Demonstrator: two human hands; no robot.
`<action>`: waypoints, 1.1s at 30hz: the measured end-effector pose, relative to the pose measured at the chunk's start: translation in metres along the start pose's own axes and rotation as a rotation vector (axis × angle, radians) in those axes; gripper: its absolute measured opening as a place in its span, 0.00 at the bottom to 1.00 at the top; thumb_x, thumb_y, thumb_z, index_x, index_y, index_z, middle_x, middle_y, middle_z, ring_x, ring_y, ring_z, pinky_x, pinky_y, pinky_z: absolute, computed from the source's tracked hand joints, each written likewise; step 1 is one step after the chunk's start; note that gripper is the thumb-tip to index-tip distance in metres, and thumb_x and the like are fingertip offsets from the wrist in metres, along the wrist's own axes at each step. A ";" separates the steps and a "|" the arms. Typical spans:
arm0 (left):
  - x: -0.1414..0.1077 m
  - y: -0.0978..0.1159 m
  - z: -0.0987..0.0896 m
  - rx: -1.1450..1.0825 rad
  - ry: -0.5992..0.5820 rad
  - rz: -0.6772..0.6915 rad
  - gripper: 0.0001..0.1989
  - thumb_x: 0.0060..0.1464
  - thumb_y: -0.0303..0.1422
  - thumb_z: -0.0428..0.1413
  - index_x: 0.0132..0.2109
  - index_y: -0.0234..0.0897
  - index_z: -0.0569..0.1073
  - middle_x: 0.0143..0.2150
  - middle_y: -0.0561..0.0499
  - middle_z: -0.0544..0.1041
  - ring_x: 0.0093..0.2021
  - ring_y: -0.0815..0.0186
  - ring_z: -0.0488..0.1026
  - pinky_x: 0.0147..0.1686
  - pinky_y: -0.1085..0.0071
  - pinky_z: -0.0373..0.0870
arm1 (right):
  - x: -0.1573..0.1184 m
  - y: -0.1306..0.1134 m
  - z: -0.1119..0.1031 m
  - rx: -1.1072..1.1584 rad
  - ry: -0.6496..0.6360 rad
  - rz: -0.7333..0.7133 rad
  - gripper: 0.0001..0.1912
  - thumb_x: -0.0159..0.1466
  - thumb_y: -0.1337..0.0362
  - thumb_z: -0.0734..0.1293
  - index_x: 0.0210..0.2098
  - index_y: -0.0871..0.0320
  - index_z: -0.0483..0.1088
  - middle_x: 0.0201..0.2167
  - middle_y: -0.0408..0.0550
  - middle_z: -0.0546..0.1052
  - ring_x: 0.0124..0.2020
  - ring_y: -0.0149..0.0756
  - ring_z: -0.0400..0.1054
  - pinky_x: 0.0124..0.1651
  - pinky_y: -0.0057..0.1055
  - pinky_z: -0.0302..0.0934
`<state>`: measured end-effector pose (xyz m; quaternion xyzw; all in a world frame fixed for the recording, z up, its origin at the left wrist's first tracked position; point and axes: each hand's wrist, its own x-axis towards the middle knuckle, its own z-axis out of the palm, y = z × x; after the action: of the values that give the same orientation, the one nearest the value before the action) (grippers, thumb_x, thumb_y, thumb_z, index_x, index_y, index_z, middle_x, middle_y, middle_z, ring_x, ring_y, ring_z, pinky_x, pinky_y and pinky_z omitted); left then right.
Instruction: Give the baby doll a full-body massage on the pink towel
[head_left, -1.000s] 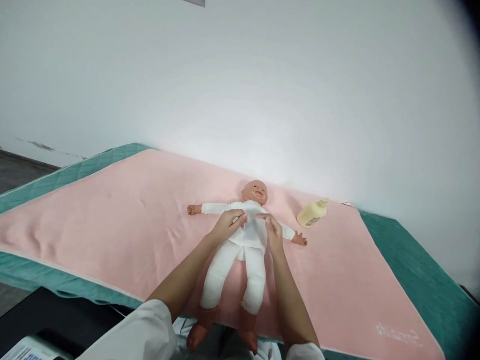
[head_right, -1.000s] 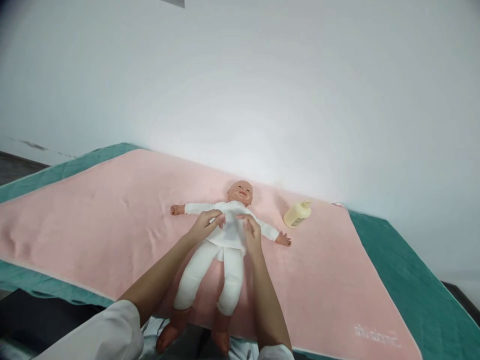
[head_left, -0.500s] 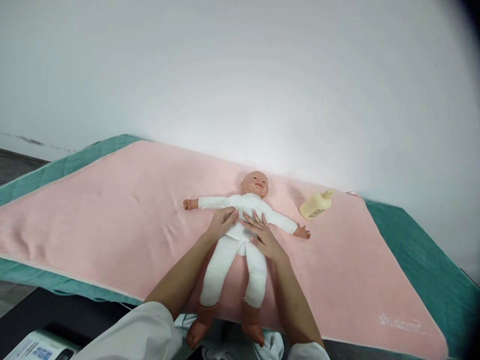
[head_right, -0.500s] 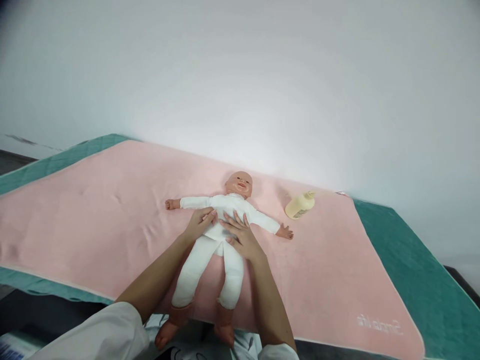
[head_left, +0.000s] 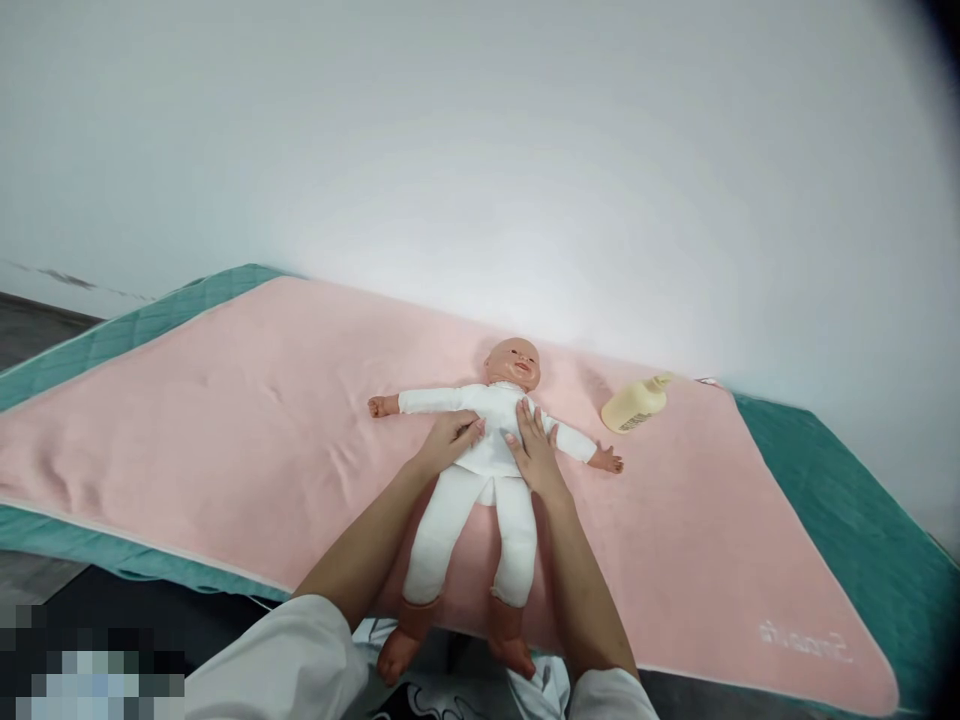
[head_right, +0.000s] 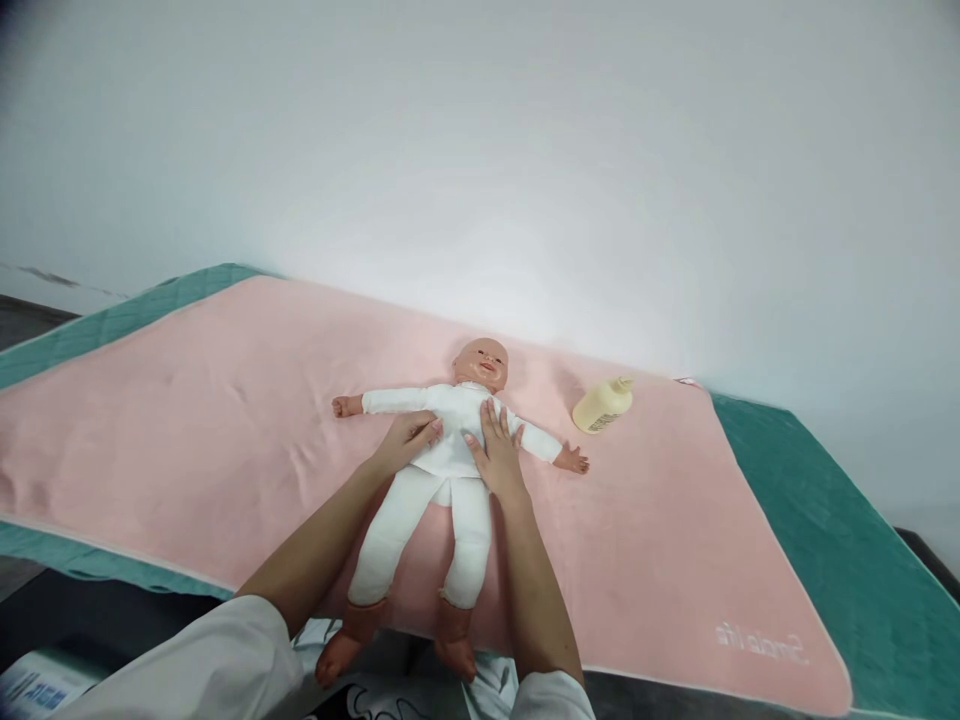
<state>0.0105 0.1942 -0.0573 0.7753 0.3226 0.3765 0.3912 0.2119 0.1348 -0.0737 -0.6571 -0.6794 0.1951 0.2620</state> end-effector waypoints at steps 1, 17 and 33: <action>0.000 0.000 0.000 0.012 -0.009 -0.003 0.21 0.64 0.43 0.46 0.29 0.35 0.72 0.24 0.53 0.72 0.26 0.69 0.67 0.30 0.72 0.62 | 0.000 0.001 0.001 -0.001 0.018 0.025 0.36 0.69 0.43 0.50 0.71 0.47 0.38 0.73 0.48 0.43 0.74 0.52 0.30 0.67 0.68 0.21; -0.002 -0.003 0.005 -0.111 -0.327 0.332 0.10 0.54 0.41 0.63 0.41 0.43 0.82 0.41 0.48 0.83 0.48 0.60 0.79 0.61 0.59 0.64 | 0.000 0.009 0.013 -0.012 0.128 0.122 0.32 0.71 0.49 0.44 0.71 0.54 0.44 0.72 0.48 0.46 0.74 0.49 0.35 0.69 0.63 0.23; 0.009 0.007 0.000 0.389 -0.402 0.231 0.28 0.64 0.48 0.48 0.68 0.48 0.59 0.69 0.51 0.60 0.72 0.60 0.48 0.70 0.51 0.33 | 0.002 0.015 0.017 0.054 0.130 0.103 0.31 0.71 0.49 0.43 0.70 0.49 0.46 0.72 0.46 0.47 0.74 0.48 0.33 0.68 0.66 0.21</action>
<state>0.0160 0.1977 -0.0482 0.9261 0.2145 0.1888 0.2462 0.2135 0.1389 -0.0962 -0.6951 -0.6207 0.1836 0.3129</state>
